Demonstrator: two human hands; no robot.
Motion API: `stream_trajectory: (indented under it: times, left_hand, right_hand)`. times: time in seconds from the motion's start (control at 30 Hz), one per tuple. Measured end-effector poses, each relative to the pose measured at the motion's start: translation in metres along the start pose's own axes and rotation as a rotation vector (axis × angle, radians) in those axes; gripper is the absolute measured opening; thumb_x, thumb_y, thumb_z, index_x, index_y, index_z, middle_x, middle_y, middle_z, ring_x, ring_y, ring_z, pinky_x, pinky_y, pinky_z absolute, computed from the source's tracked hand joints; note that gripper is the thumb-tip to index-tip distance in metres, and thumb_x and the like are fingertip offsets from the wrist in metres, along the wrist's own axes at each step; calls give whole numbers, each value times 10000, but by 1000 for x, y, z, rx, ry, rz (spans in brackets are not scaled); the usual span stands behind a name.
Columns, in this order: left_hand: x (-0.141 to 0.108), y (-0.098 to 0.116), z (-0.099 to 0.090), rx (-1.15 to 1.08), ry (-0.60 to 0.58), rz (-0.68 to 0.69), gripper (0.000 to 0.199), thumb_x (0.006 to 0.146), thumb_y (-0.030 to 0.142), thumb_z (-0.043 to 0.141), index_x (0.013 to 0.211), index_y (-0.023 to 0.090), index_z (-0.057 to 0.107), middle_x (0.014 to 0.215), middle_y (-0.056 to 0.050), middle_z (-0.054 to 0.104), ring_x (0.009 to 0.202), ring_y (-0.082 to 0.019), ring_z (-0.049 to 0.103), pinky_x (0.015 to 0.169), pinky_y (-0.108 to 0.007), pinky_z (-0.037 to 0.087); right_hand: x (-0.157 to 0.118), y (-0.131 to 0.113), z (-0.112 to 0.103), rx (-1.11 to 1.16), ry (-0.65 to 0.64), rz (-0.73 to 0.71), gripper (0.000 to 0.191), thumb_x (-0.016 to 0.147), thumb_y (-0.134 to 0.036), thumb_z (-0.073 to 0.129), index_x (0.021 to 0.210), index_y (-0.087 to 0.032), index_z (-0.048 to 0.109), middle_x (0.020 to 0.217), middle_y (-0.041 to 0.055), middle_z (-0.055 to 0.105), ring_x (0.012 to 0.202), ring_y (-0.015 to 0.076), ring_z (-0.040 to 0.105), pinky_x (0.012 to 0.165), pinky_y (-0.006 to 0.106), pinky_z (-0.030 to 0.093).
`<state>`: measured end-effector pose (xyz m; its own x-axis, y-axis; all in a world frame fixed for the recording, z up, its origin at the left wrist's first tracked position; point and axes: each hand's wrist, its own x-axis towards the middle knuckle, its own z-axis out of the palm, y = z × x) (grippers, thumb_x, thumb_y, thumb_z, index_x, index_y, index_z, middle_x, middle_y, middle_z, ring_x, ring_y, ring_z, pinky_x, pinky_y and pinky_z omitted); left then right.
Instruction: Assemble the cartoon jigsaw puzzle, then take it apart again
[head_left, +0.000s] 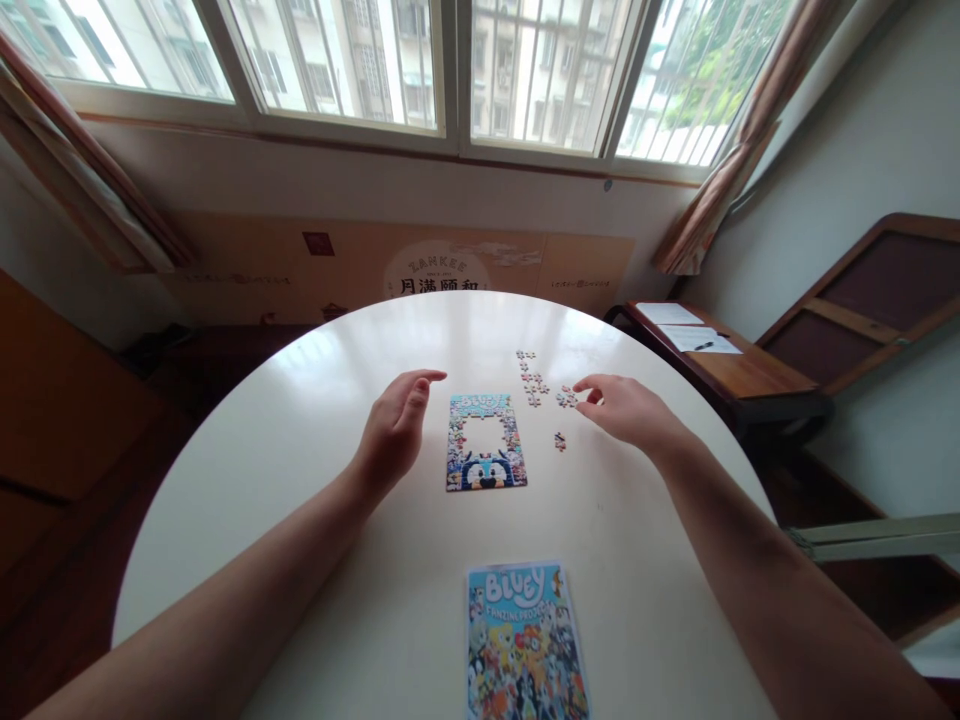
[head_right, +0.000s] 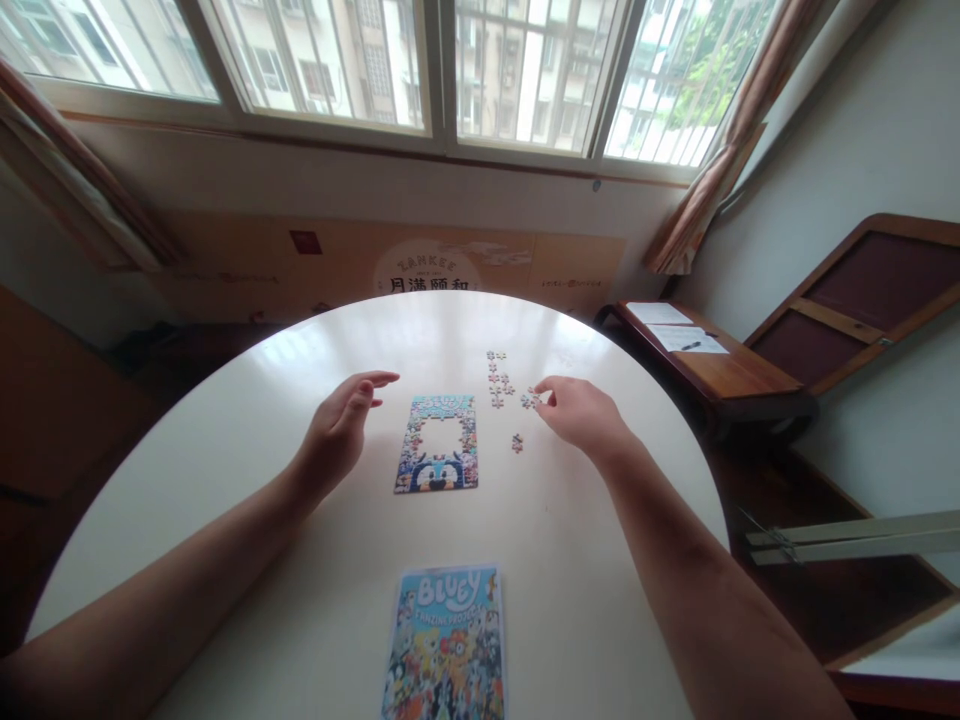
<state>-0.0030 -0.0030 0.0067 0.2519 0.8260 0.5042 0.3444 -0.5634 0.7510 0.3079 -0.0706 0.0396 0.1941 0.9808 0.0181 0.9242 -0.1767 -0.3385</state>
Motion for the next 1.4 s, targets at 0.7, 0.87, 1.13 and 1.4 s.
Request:
stream_trajectory:
  times: [0.7, 0.87, 1.13, 1.4]
  left_hand:
    - [2, 19, -5, 75, 3, -50, 370, 957, 393, 398, 1075, 188, 682, 1116, -69, 704, 1065, -259, 626, 953, -428, 481]
    - [2, 15, -5, 77, 4, -61, 374, 961, 396, 400, 1084, 188, 686, 1122, -69, 707, 1072, -259, 629, 958, -426, 476]
    - [2, 13, -5, 57, 7, -84, 381, 959, 407, 404, 1083, 186, 688, 1125, -70, 711, 1082, -257, 628, 971, -429, 470]
    - [2, 9, -5, 42, 11, -98, 389, 952, 428, 406, 1066, 190, 692, 1111, -71, 714, 1087, -266, 628, 970, -432, 470]
  right_hand:
    - [61, 52, 75, 625, 456, -85, 491, 738, -148, 386, 1114, -162, 700, 1190, 83, 699, 1161, 209, 612, 1079, 385, 418]
    - [64, 54, 80, 697, 469, -91, 451, 753, -192, 399, 1077, -180, 711, 1158, 83, 707, 1131, 225, 626, 1070, 406, 423]
    - [64, 51, 80, 740, 467, -79, 430, 772, -228, 410, 1077, -169, 708, 1135, 88, 707, 1110, 226, 628, 1062, 404, 422]
    - [64, 49, 78, 736, 476, -66, 441, 783, -227, 397, 1090, -162, 708, 1138, 96, 706, 1112, 227, 628, 1067, 408, 417]
